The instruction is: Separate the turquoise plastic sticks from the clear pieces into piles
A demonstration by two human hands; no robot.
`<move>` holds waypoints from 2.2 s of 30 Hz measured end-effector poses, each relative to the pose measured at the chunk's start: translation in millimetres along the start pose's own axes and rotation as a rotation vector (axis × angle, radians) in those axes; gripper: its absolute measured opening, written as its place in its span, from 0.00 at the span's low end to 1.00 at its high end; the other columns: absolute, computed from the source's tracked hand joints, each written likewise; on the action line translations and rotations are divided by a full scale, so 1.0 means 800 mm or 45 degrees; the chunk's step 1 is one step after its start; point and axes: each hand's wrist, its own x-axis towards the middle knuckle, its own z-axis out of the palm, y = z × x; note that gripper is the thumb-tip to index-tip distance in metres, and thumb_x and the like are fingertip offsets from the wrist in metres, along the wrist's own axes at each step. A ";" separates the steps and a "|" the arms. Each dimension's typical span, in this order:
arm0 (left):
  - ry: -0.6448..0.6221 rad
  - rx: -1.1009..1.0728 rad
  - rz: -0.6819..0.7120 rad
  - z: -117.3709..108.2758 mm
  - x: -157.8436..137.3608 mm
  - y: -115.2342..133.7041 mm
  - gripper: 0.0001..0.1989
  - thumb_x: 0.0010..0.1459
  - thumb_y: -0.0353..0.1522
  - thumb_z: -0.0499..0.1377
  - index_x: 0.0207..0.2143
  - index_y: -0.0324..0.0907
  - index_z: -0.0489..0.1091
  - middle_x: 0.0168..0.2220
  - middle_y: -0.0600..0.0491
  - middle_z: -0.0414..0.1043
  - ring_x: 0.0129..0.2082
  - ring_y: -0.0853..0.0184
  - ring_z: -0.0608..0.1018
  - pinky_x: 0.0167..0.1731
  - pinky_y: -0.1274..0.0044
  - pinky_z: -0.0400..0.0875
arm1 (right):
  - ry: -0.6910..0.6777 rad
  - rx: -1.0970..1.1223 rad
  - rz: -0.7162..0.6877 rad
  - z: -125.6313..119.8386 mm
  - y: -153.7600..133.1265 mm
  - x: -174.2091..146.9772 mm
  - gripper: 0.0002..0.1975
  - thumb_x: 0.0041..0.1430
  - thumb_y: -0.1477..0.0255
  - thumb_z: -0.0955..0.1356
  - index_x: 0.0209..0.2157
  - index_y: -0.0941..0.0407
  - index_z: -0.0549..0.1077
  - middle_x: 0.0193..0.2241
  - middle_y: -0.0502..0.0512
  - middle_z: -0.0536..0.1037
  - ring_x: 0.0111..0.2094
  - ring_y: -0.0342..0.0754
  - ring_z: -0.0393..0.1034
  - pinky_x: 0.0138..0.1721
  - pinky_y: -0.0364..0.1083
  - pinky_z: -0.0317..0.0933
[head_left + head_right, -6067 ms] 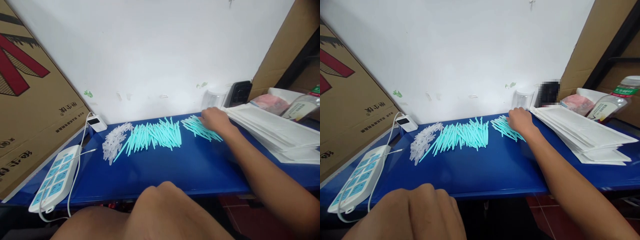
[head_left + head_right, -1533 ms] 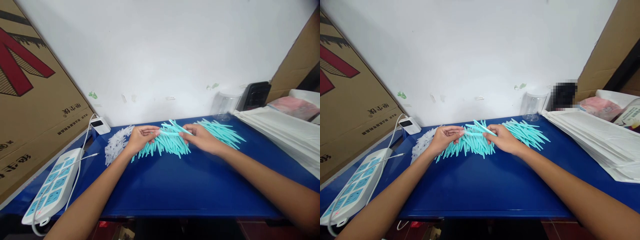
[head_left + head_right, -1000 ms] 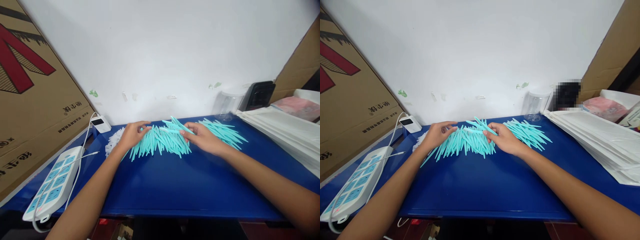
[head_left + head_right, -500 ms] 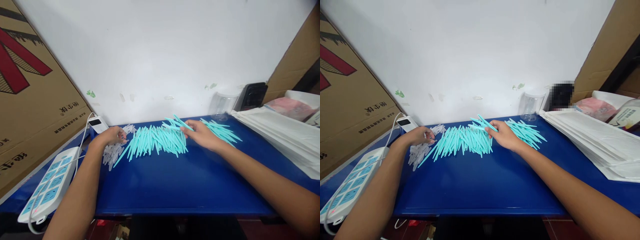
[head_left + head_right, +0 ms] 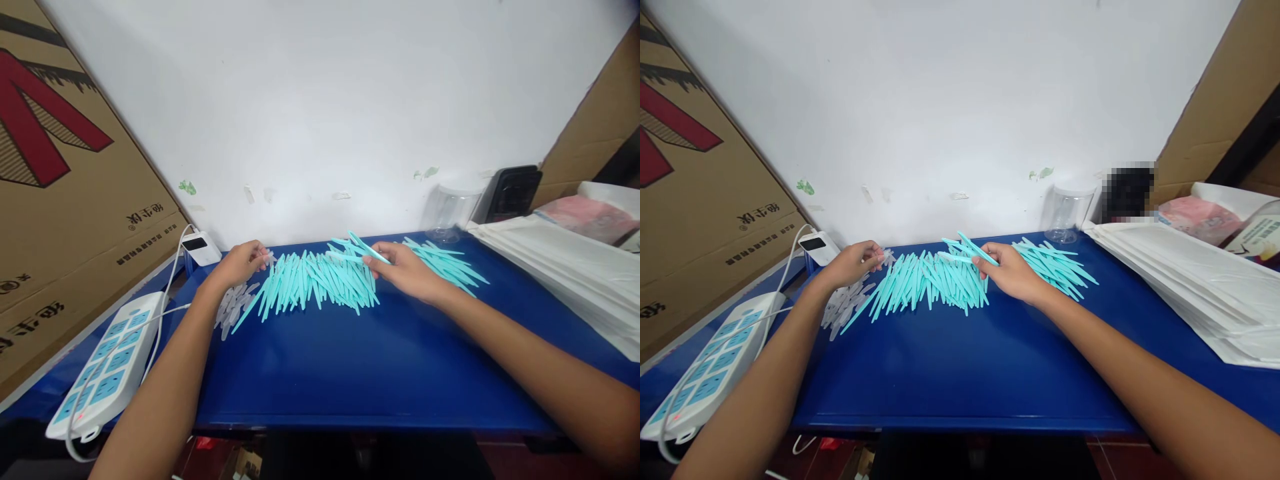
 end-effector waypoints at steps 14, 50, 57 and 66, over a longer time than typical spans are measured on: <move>0.050 -0.925 0.133 0.057 -0.011 0.083 0.22 0.58 0.45 0.71 0.47 0.39 0.82 0.46 0.42 0.83 0.30 0.67 0.77 0.28 0.76 0.73 | -0.172 0.069 -0.068 0.003 0.007 -0.002 0.22 0.66 0.52 0.67 0.27 0.53 0.70 0.27 0.51 0.77 0.31 0.49 0.68 0.38 0.49 0.58; -0.076 -0.617 0.096 0.062 -0.021 0.104 0.23 0.59 0.51 0.67 0.41 0.39 0.81 0.21 0.52 0.76 0.19 0.64 0.77 0.21 0.75 0.71 | -0.290 0.042 -0.159 0.006 -0.005 -0.009 0.27 0.70 0.50 0.63 0.24 0.54 0.74 0.26 0.51 0.76 0.30 0.49 0.69 0.37 0.47 0.60; 0.313 0.588 -0.024 0.017 -0.003 0.023 0.17 0.67 0.42 0.57 0.44 0.42 0.82 0.39 0.43 0.82 0.40 0.50 0.81 0.40 0.66 0.72 | -0.301 0.059 -0.120 0.001 -0.001 -0.007 0.30 0.69 0.47 0.62 0.22 0.54 0.74 0.24 0.52 0.76 0.27 0.48 0.67 0.36 0.47 0.59; 0.187 0.740 -0.005 0.031 0.009 -0.011 0.18 0.67 0.40 0.55 0.46 0.41 0.81 0.43 0.40 0.80 0.50 0.47 0.75 0.49 0.63 0.70 | -0.344 0.029 -0.083 0.003 -0.005 -0.010 0.31 0.69 0.47 0.62 0.21 0.54 0.73 0.23 0.51 0.76 0.25 0.46 0.65 0.35 0.47 0.59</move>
